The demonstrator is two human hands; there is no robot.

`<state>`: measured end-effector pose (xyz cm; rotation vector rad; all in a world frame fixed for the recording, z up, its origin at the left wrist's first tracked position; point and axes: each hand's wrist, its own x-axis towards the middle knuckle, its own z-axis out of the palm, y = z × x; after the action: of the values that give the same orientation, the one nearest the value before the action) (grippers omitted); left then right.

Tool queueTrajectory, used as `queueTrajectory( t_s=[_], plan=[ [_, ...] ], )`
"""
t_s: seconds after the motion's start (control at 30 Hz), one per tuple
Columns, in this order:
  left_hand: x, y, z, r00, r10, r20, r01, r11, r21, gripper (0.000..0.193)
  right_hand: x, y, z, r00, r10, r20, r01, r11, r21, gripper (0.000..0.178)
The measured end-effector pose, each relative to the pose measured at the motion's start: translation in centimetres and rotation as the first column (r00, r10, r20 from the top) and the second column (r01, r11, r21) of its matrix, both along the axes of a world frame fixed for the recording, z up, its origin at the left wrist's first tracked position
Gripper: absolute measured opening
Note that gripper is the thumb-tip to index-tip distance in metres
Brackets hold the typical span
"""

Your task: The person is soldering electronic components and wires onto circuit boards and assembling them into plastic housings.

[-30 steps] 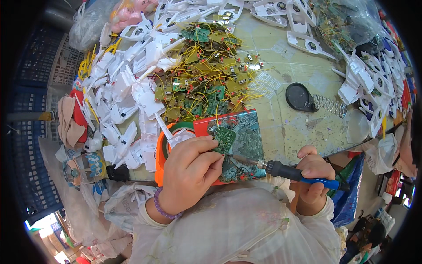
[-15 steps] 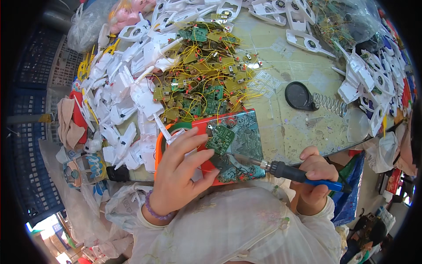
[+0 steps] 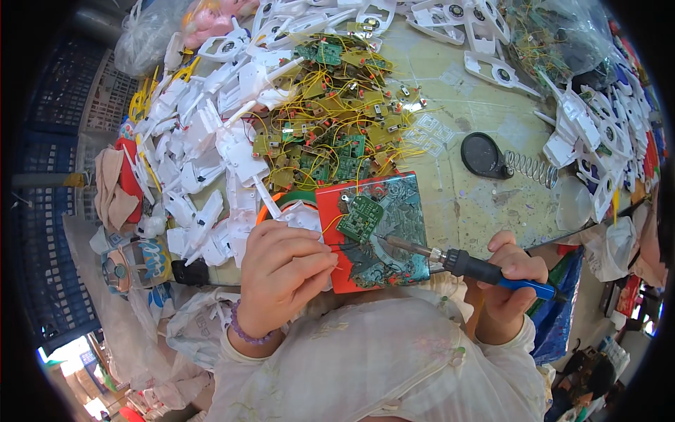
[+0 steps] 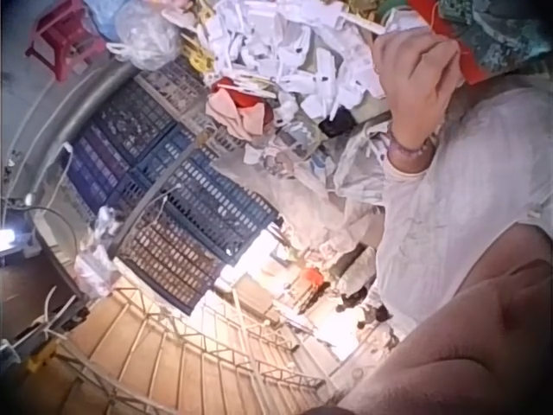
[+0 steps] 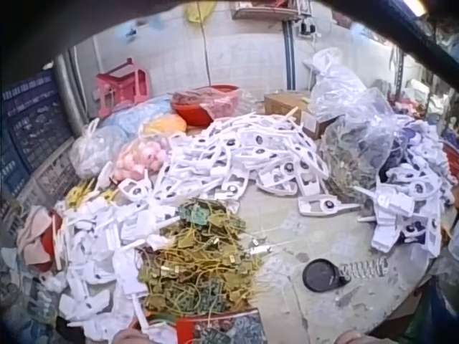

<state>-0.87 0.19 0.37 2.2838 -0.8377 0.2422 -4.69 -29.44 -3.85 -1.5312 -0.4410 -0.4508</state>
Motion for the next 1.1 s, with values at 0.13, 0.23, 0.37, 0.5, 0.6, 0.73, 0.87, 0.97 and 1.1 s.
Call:
queueTrajectory(
  t_s=[0.13,0.23,0.37,0.5,0.6,0.73,0.87,0.97,1.1],
  plan=[
    [0.0,-0.5,-0.5,0.998,0.042,0.039,-0.042,0.999,0.008,0.025,-0.1,0.0,-0.2,1.000,0.001,0.006,-0.001,1.000,0.000,0.035],
    [0.2,-0.7,-0.9,0.998,0.049,0.044,-0.049,0.999,-0.006,0.025,0.0,0.3,-0.5,0.999,-0.031,0.028,0.029,0.996,0.086,0.036],
    [0.3,-2.1,-1.1,0.993,0.092,0.068,-0.088,0.994,-0.063,0.024,0.0,0.4,-0.7,0.999,-0.028,0.029,0.025,0.996,0.089,0.036],
    [0.6,-3.4,-1.3,0.987,0.126,0.103,-0.116,0.988,-0.100,0.022,0.1,0.5,-0.7,0.999,-0.019,0.026,0.017,0.997,0.078,0.036],
    [0.6,-3.5,-1.7,0.990,0.118,0.083,-0.111,0.991,-0.080,0.021,0.1,0.4,-0.7,1.000,-0.017,0.022,0.015,0.997,0.070,0.036],
    [0.7,-3.1,-1.4,0.992,0.102,0.071,-0.100,0.994,-0.042,0.020,-0.1,0.1,-0.2,1.000,0.000,-0.009,0.000,1.000,-0.026,0.034],
    [0.6,-3.1,-0.9,0.995,0.083,0.056,-0.084,0.996,0.012,0.020,-0.1,0.1,-0.2,1.000,-0.020,0.006,0.021,0.999,-0.042,0.034],
    [0.5,-3.1,-0.9,0.995,0.087,0.054,-0.089,0.996,0.030,0.019,-0.1,0.1,0.0,1.000,-0.022,-0.003,0.022,0.998,-0.064,0.034],
    [0.5,-3.3,-0.7,0.994,0.086,0.070,-0.090,0.994,0.056,0.020,-0.1,0.2,-0.4,1.000,-0.001,0.001,0.001,0.999,0.050,0.036]
  ],
)
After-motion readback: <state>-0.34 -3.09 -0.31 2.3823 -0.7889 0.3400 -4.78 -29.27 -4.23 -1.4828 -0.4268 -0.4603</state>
